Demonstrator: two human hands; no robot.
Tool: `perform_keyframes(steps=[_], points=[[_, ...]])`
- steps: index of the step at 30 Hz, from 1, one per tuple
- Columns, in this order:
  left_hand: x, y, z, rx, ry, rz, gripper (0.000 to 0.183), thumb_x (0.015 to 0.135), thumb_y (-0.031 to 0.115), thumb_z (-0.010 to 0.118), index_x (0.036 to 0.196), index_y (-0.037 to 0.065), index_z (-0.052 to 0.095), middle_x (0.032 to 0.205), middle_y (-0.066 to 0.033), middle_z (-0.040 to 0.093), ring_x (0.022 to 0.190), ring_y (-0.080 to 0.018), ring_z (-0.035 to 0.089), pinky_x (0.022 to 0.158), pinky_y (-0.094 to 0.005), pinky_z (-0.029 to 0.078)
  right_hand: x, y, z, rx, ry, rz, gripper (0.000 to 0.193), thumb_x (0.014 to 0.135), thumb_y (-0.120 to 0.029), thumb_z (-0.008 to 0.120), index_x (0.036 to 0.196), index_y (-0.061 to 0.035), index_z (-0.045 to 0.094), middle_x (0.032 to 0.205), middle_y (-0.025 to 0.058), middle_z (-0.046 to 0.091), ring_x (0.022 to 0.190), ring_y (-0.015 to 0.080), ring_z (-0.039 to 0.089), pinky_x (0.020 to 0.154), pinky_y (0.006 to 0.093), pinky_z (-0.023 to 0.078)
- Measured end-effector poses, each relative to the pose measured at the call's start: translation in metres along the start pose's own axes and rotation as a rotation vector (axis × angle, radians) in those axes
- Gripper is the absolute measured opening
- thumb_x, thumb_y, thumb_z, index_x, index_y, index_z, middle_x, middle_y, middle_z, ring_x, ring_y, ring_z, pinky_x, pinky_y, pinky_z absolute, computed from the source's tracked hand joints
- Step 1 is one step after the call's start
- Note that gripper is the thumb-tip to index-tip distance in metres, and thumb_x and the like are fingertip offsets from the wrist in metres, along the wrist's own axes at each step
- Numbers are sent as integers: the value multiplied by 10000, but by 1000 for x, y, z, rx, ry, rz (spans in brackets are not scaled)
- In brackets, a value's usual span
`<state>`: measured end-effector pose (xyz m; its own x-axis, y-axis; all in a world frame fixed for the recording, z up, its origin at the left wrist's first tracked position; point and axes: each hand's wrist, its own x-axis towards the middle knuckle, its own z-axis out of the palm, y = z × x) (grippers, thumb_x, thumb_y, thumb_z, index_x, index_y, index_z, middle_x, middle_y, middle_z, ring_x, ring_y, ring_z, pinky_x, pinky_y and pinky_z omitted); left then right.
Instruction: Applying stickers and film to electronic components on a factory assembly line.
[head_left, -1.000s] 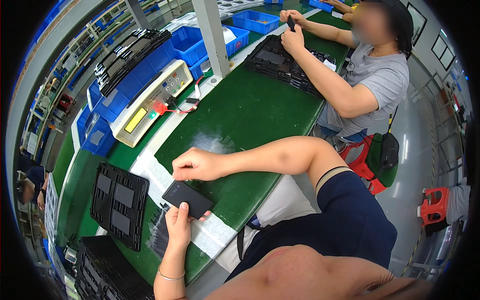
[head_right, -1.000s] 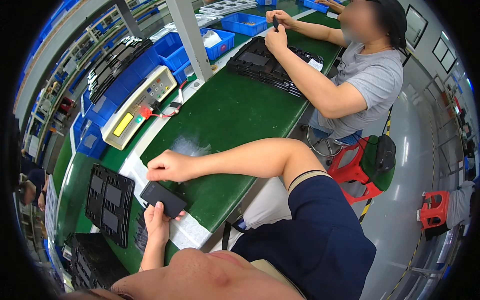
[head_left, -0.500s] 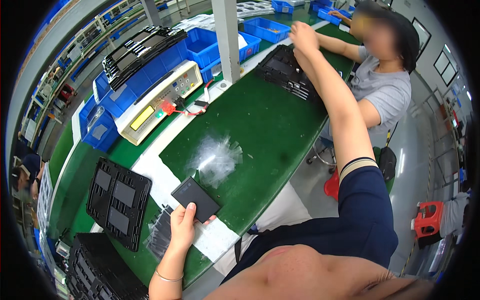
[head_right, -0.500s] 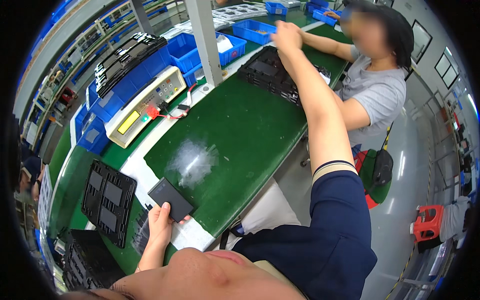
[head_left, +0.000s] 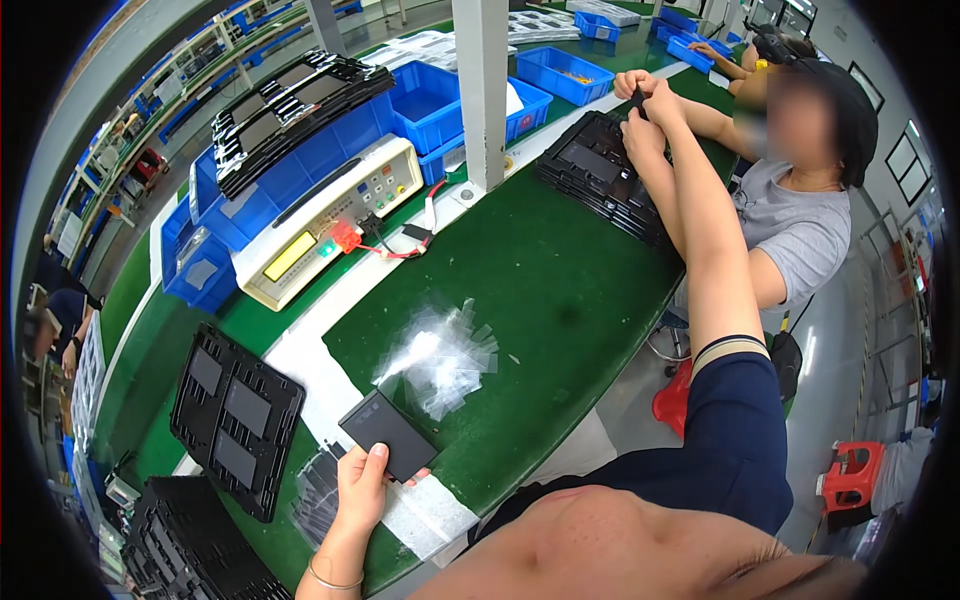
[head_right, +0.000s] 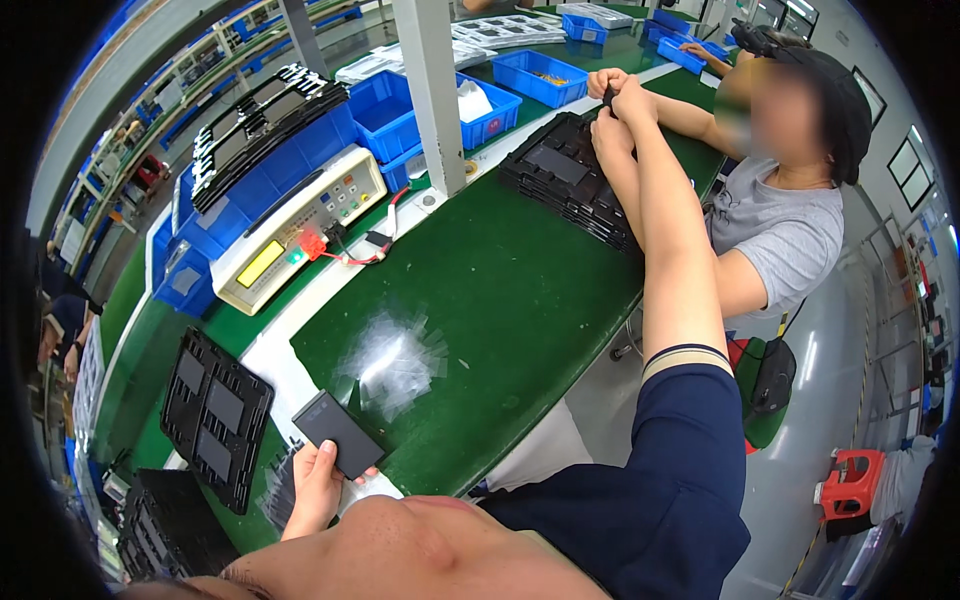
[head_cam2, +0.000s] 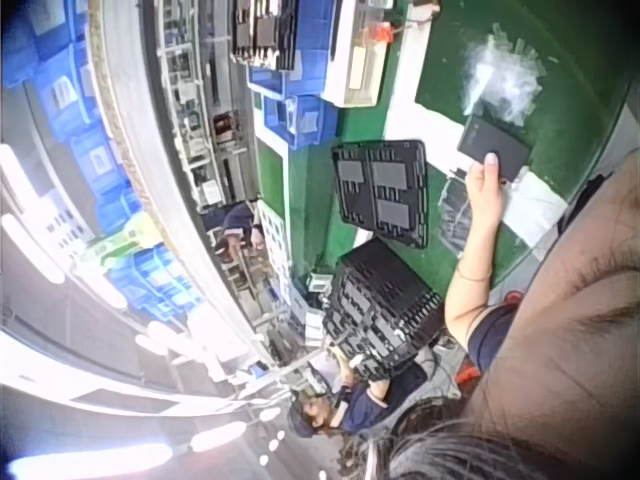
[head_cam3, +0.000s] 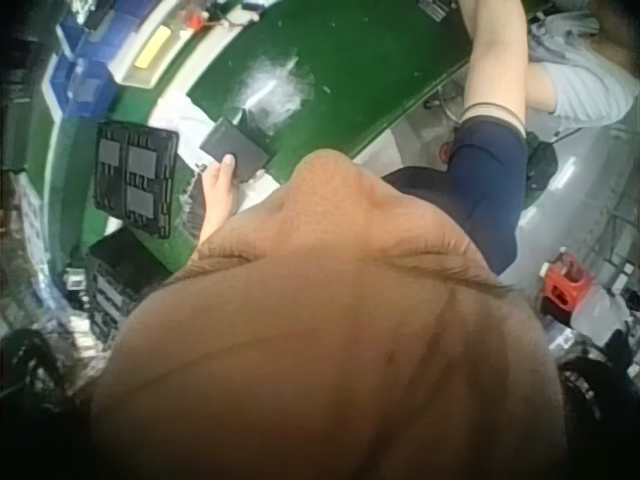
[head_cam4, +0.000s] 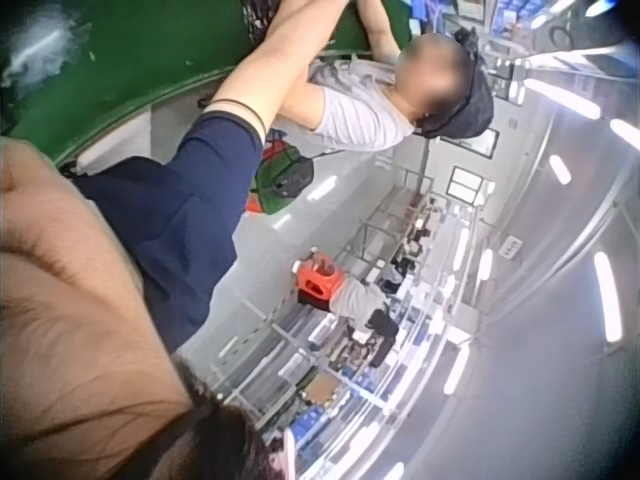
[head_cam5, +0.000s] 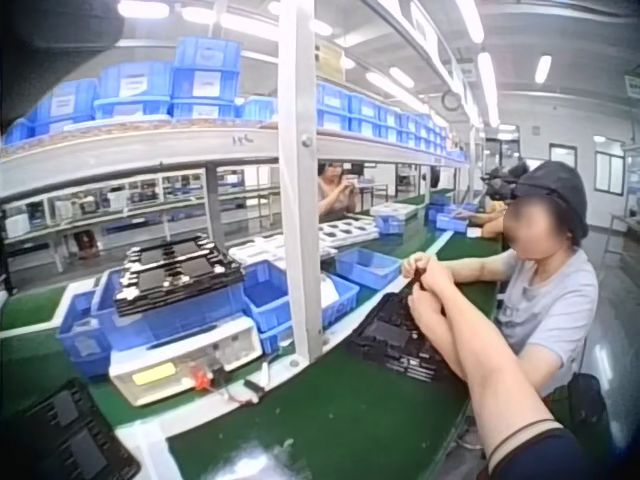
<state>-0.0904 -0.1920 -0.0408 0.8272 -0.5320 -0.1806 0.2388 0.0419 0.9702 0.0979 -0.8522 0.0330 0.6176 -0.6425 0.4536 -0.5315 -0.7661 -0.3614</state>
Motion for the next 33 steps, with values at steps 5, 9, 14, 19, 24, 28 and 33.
perform_keyframes(steps=[5,9,14,19,24,28,33], points=[[-1,1,2,-7,58,-31,358,962,250,372,943,-58,551,848,-173,634,670,-221,637,535,-268,485,6,19,3,154,38,6,270,794,-59,515,1060,-90,479,909,189,604,883,322,588,778,424,450],[-2,-1,-2,-15,25,-15,331,962,237,379,952,-56,532,826,-179,631,678,-226,638,557,-280,494,0,21,7,348,49,-19,298,795,25,499,1067,-95,503,789,118,584,746,234,576,712,365,453],[-1,2,0,-31,10,6,308,965,208,376,960,-56,535,800,-172,640,654,-197,622,584,-278,497,3,24,10,348,80,-51,294,810,66,478,1051,-100,510,740,78,532,697,178,519,679,333,435],[0,5,1,-40,-20,7,310,965,185,355,940,-58,547,786,-166,644,629,-170,596,578,-268,490,-2,15,12,373,64,-63,325,803,91,453,1067,-88,518,798,109,558,746,186,533,708,321,436],[-1,0,-1,-34,-27,6,316,965,182,352,938,-58,555,786,-171,646,629,-170,600,581,-269,493,3,21,22,506,32,-104,337,793,107,424,1081,-47,509,962,129,572,868,200,546,778,320,441],[-3,0,-1,-6,-4,-3,318,965,187,356,949,-60,555,792,-173,648,630,-174,606,587,-271,499,2,18,34,541,-24,-73,362,776,128,418,1099,-32,452,1068,136,542,966,219,547,830,333,440],[11,-3,0,-9,-123,-16,334,966,216,360,950,-53,557,776,-153,646,634,-159,600,584,-260,484,53,100,33,526,132,-50,504,737,4,549,1170,1,291,1084,211,521,1026,323,542,878,385,432]])
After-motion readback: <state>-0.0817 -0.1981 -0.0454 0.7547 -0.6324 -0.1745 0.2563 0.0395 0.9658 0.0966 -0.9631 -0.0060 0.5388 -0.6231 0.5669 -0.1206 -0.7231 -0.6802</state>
